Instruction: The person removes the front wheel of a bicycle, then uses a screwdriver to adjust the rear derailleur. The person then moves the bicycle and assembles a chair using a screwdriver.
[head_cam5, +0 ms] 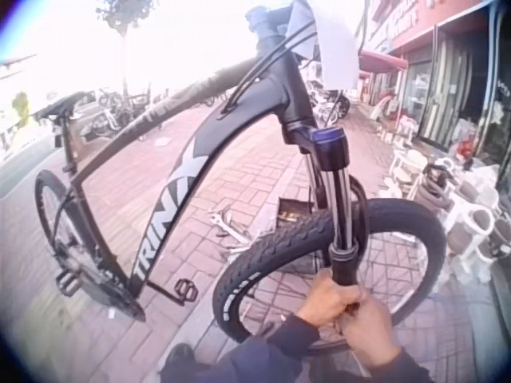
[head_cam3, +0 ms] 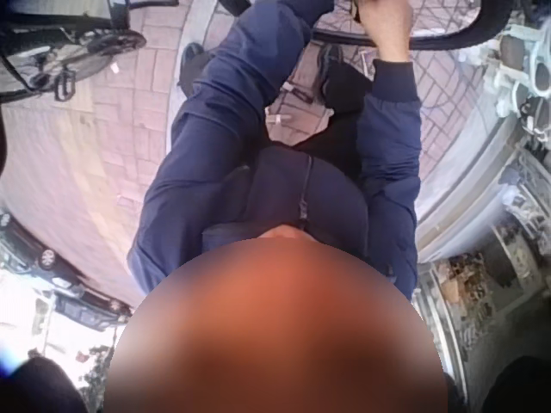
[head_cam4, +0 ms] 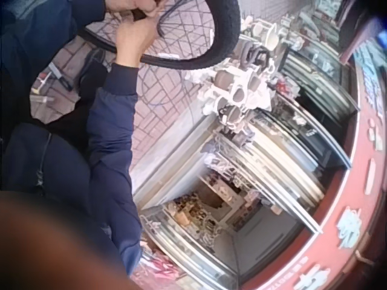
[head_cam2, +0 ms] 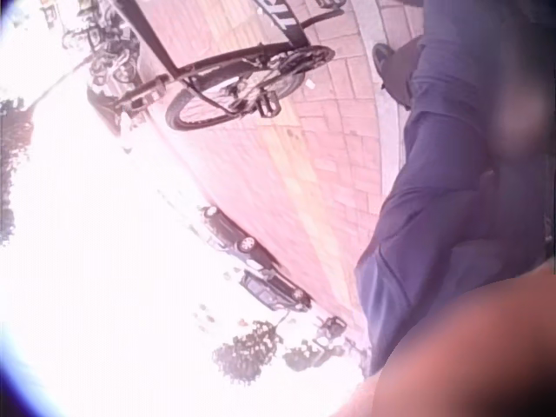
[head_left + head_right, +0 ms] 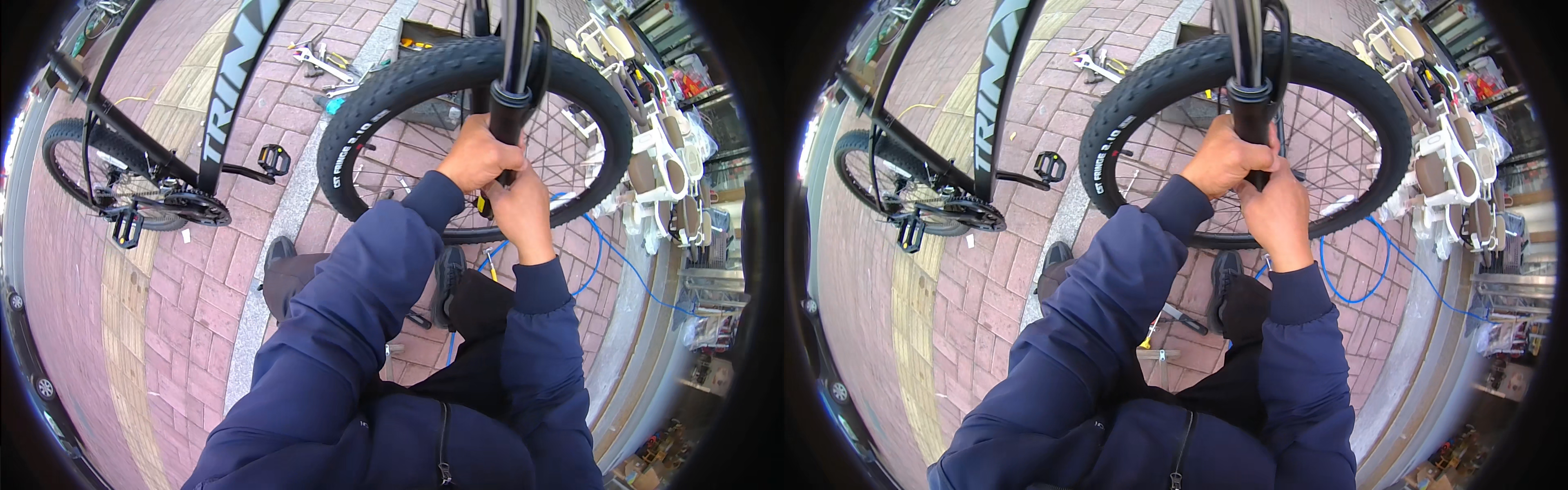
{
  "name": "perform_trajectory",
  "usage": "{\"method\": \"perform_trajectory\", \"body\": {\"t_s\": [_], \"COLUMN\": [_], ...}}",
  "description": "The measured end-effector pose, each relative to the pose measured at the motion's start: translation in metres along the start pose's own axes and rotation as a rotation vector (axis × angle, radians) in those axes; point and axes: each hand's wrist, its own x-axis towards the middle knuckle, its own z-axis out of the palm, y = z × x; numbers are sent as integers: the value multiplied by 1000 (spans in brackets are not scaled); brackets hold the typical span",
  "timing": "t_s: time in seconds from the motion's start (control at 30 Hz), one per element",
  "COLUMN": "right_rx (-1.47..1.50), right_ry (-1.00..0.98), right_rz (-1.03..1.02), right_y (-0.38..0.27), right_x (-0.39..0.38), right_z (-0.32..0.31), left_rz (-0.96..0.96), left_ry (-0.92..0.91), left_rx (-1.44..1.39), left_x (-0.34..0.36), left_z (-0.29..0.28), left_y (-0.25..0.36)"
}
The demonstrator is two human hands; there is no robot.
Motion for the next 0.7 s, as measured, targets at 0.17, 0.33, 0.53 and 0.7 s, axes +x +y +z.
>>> {"method": "perform_trajectory", "body": {"t_s": [0.17,0.33,0.53,0.7], "right_rx": [-17,44,117,312], "right_ry": [-30,-25,-82,-84], "right_rz": [7,-14,-111,-194], "right_y": [26,41,59,54], "right_x": [11,14,13,16], "right_z": [3,13,20,46], "left_rz": [49,52,71,99], "left_ry": [-8,98,162,200], "left_rx": [117,227,337,337], "left_x": [9,8,-6,-22], "left_z": [7,17,22,6], "left_y": [-19,-23,-16,-3]}}
